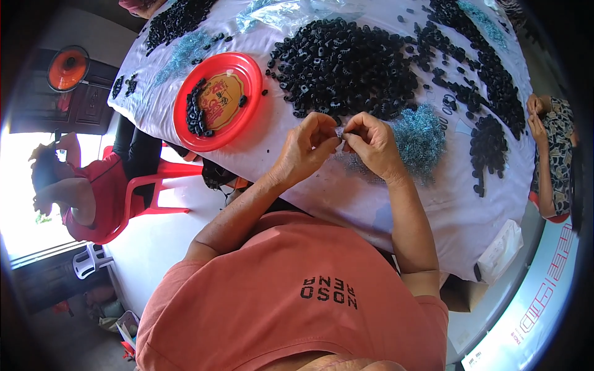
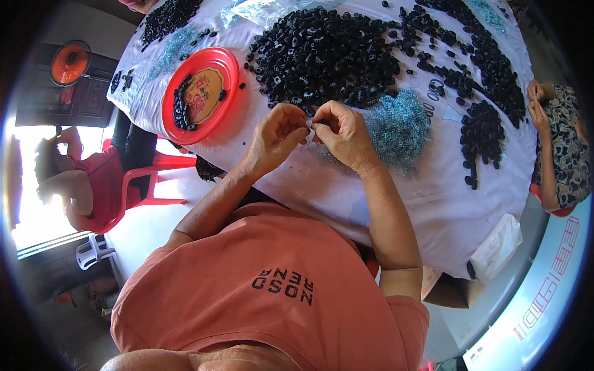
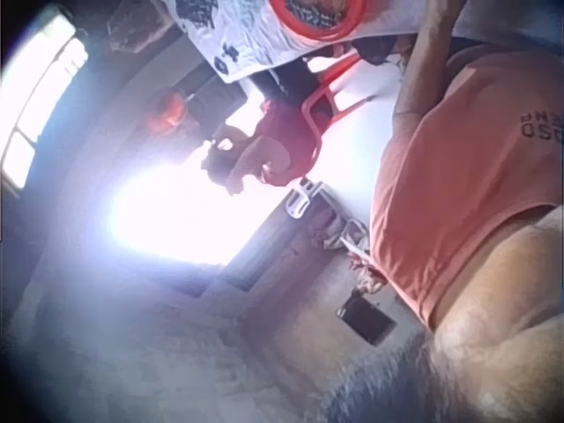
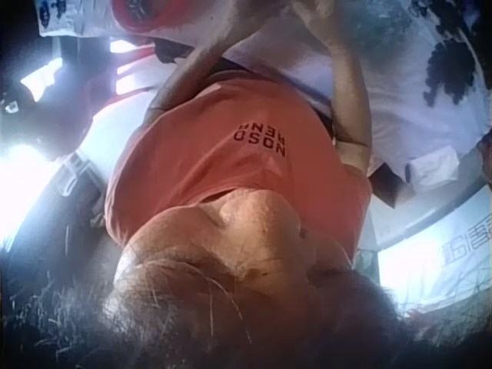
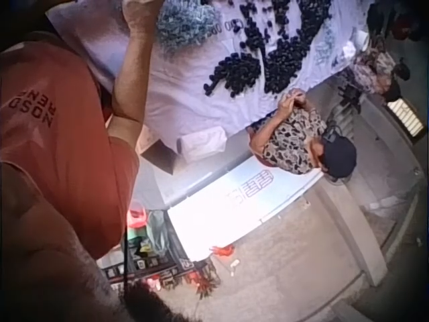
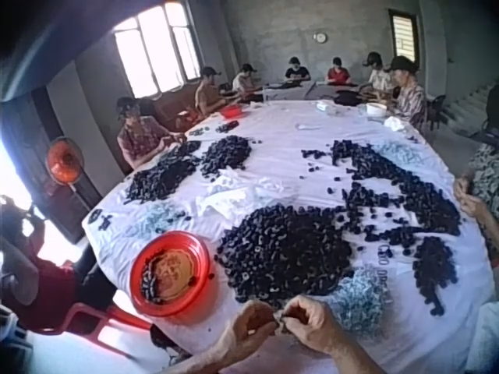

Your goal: The person passes a tray filled with plastic components to another person, then picks up black plastic pieces and small fasteners from the table and assembles them together by hand.

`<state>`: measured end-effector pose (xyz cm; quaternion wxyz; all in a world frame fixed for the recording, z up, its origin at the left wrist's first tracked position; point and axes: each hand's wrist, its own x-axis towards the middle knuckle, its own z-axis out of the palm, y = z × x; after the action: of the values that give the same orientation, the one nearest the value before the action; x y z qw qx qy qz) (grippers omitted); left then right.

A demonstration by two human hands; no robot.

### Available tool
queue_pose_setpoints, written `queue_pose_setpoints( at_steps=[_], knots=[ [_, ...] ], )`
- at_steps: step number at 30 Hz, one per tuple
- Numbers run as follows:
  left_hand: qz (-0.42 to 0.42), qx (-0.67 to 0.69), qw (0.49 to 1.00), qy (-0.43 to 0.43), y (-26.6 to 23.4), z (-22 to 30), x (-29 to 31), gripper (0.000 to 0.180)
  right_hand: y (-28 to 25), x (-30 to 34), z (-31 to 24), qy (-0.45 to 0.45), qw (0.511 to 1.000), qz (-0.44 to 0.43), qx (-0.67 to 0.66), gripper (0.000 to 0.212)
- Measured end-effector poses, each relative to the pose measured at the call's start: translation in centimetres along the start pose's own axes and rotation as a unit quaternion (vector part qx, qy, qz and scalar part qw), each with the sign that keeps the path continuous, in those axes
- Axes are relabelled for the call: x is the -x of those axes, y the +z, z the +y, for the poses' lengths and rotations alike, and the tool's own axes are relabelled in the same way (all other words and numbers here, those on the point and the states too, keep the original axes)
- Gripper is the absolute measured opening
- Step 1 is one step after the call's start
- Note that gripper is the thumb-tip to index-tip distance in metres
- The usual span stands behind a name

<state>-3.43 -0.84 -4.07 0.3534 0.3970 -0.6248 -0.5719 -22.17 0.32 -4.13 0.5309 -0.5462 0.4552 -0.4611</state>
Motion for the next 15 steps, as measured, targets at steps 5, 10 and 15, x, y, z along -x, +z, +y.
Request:
queue_pose_setpoints(
  at_steps=[5, 10, 15],
  knots=[
    [-0.011, -0.132, 0.990, 0.044, -0.14, 0.70, 0.09, 0.025, -0.05, 0.00, 0.04, -0.003, 1.000, 0.003, -0.003, 0.005],
    [-0.005, -0.203, 0.976, 0.077, -0.29, 0.77, 0.03, 0.024, 0.07, 0.03, -0.15, -0.006, 1.000, 0.001, 0.008, 0.005],
    [-0.008, -0.217, 0.972, 0.088, -0.60, 0.82, 0.08, 0.020, 0.16, 0.09, -0.14, -0.020, 0.999, -0.004, 0.037, 0.006]
  ],
)
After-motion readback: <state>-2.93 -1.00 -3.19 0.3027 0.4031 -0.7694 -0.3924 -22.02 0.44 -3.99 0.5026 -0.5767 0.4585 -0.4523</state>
